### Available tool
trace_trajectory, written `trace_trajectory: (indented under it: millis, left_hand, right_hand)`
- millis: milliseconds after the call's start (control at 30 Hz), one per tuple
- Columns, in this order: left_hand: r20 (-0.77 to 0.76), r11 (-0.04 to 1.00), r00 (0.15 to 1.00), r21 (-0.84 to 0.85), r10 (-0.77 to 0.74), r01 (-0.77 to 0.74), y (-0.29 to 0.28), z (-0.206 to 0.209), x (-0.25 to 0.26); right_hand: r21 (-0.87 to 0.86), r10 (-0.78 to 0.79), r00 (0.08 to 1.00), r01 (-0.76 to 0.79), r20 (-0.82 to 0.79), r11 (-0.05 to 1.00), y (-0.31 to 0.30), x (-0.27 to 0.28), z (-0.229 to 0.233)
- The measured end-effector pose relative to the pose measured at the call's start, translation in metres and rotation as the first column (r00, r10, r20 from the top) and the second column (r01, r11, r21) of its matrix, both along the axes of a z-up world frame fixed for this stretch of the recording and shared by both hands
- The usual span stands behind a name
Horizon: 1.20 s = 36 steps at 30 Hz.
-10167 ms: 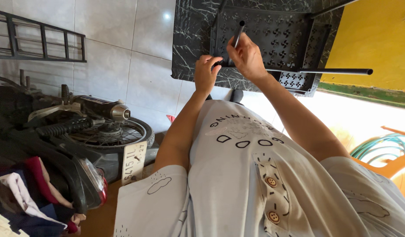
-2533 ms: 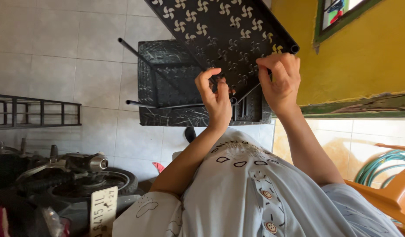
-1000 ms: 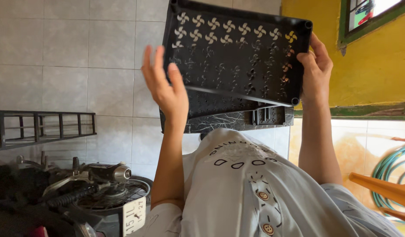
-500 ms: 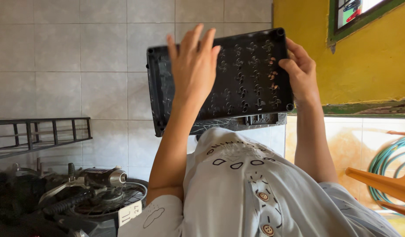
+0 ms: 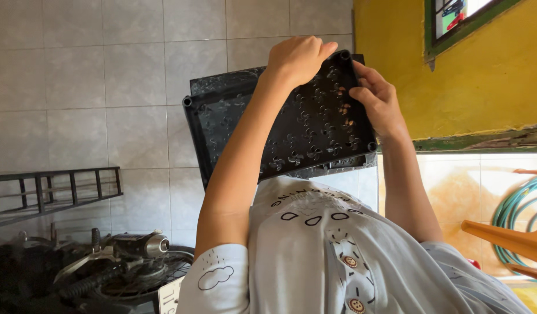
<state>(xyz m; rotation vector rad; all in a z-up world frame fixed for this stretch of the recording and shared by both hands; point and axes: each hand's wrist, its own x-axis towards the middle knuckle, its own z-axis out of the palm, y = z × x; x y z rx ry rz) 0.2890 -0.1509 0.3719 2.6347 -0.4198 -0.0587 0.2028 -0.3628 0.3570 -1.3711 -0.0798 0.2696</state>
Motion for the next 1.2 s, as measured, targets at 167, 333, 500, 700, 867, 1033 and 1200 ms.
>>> trace_trajectory:
  millis: [167, 333, 500, 700, 867, 1033, 1200]
  left_hand:
    - [-0.268, 0.999, 0.963, -0.006, -0.041, 0.041, -0.008, -0.011, 0.022]
    - [-0.403, 0.996, 0.912, -0.074, -0.077, 0.051, -0.010, -0.021, 0.029]
    - [-0.398, 0.992, 0.914, -0.127, -0.077, 0.028, -0.013, -0.027, 0.033]
    - [-0.452, 0.989, 0.889, -0.146, -0.076, 0.010, -0.018, -0.025, 0.033]
    - [-0.473, 0.982, 0.876, -0.187, -0.095, 0.006, -0.021, -0.029, 0.039]
    - [-0.455, 0.987, 0.887, -0.159, -0.080, 0.008, -0.022, -0.034, 0.042]
    - [-0.459, 0.988, 0.886, -0.151, -0.071, 0.001, -0.016, -0.039, 0.041]
  right_hand:
    - [-0.014, 0.005, 1.000, -0.006, -0.020, 1.000, 0.004, 0.000, 0.001]
    - [0.001, 0.000, 0.999, 0.000, -0.054, 1.000, 0.008, -0.001, 0.002]
    - [-0.038, -0.003, 0.997, 0.000, -0.072, 0.999, 0.013, -0.003, 0.005]
    - [0.008, 0.009, 0.999, -0.009, -0.052, 1.000, 0.009, 0.001, 0.001]
    - [0.018, 0.018, 0.999, -0.017, -0.033, 1.000, 0.004, 0.004, -0.007]
    - [0.040, 0.015, 0.999, -0.013, -0.048, 0.999, 0.004, 0.004, -0.008]
    - [0.010, 0.042, 0.999, -0.042, -0.028, 0.999, 0.006, 0.004, -0.012]
